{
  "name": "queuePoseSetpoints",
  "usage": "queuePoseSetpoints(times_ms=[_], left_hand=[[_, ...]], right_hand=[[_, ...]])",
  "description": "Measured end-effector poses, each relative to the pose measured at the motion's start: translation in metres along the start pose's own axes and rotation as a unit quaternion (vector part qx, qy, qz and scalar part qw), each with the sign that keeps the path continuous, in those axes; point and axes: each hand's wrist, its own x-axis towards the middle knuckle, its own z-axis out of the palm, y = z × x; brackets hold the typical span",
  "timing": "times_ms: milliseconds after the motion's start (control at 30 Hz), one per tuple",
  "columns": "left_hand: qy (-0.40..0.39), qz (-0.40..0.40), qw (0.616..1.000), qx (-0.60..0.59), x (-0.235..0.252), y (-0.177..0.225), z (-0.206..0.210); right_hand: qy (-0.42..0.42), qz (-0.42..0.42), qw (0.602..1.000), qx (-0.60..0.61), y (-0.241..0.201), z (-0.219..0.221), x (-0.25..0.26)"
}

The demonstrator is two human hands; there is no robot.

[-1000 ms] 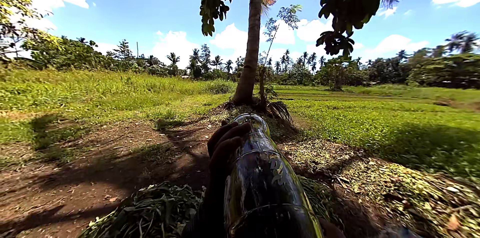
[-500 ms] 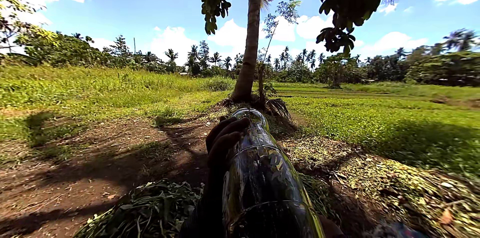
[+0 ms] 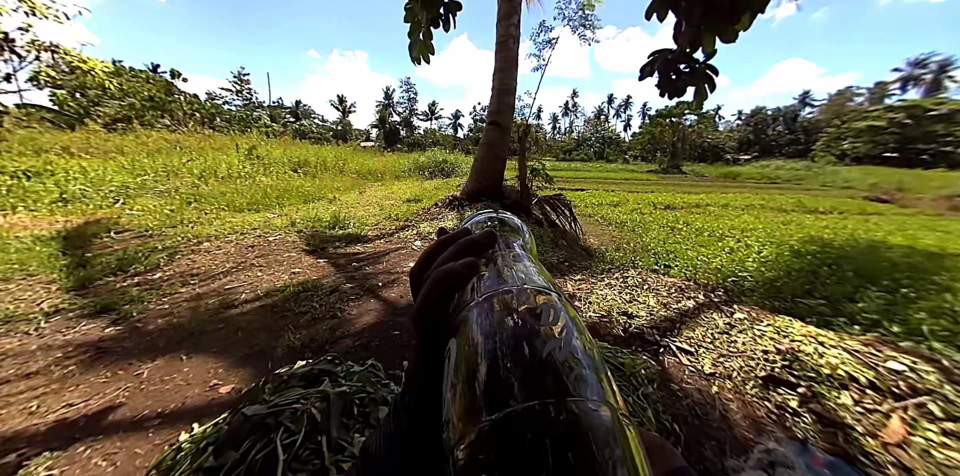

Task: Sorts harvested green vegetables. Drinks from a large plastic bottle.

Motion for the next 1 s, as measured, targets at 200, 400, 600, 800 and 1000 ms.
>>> queuePoseSetpoints(times_ms=[200,400,600,800,1000], left_hand=[[0.024,0.067,0.997,-0.011,-0.048,-0.060,0.002],[0.025,0.036,0.999,-0.029,-0.046,-0.057,0.002],[0.042,0.035,0.998,-0.020,-0.007,-0.018,0.005],[0.039,0.029,0.999,0.003,0.001,-0.011,0.006],[0.050,0.153,0.987,-0.028,-0.057,-0.096,0.010]], right_hand=[[-0.009,0.018,1.000,-0.022,0.002,0.000,0.003],[-0.016,0.029,0.999,-0.028,0.007,0.001,0.009],[-0.005,0.011,1.000,-0.012,0.013,0.006,0.010],[-0.003,0.015,1.000,-0.018,0.017,0.007,0.014],[-0.011,0.023,1.000,-0.013,0.013,0.005,0.012]])
